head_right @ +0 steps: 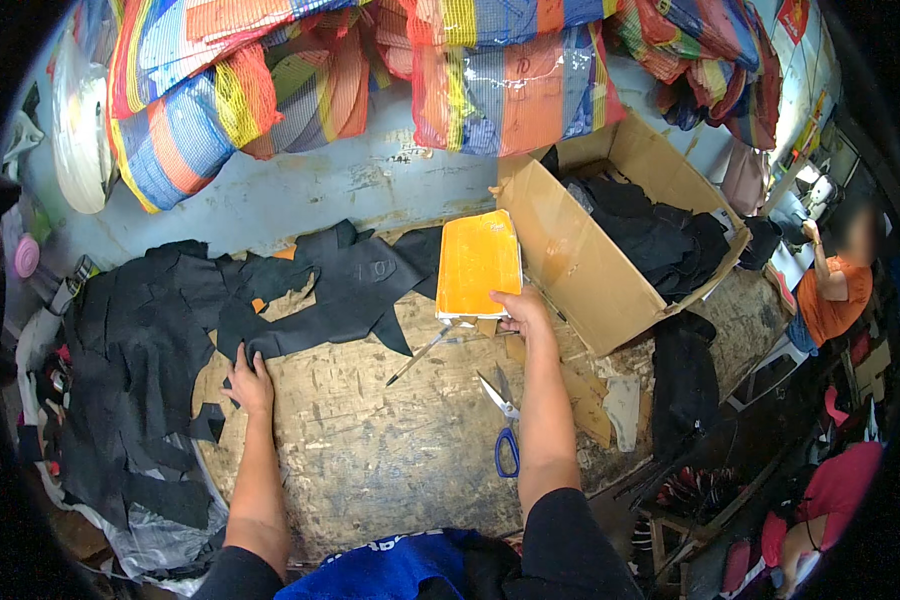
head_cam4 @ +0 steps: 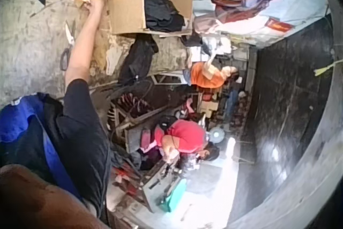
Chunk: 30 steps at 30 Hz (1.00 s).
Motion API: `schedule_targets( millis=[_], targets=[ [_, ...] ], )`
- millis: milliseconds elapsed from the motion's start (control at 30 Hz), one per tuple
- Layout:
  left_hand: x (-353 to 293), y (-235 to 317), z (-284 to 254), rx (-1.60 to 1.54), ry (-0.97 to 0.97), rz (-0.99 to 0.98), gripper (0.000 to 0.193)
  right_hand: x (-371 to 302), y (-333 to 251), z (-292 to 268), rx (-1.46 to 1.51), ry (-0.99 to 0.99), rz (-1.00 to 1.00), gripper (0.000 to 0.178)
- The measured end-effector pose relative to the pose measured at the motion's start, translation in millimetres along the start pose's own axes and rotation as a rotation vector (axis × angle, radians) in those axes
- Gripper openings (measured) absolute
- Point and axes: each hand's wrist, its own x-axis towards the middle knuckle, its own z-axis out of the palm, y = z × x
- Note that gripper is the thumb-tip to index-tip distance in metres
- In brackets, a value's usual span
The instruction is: The person marks and cuts black fabric pieces using a ruler, marker, and scissors. They trace patterns onto the fabric, cut along the marked lines, and then fold and stack the cut pieces on the workbench.
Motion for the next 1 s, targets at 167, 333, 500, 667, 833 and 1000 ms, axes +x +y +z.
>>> schedule_targets(
  millis=[167,333,500,667,833,1000],
  targets=[
    [1.1,-0.2,5.5,0.011,0.004,0.022,0.047,4.1,1.5,3.5,0.011,-0.008,-0.028,0.037],
    [-2.3,0.9,3.7,0.083,0.117,0.042,0.055,0.9,-3.0,8.3,0.0,0.03,-0.091,0.036],
    [-27.0,34.1,0.0,0.041,0.264,0.389,0.06,-2.1,0.5,14.3,-0.05,0.084,-0.147,0.033],
    [-54.0,149.5,23.7,-0.271,-0.048,0.967,0.061,6.4,17.5,22.4,-0.109,0.189,-0.415,0.026],
    [-40.8,238.0,51.3,-0.069,-0.619,0.77,0.071,-1.2,27.7,27.7,-0.079,0.233,-0.63,0.032],
    [-12.9,225.3,62.6,0.169,-0.65,0.64,0.062,-16.9,20.7,30.7,-0.051,0.245,-0.711,0.032]
  ],
)
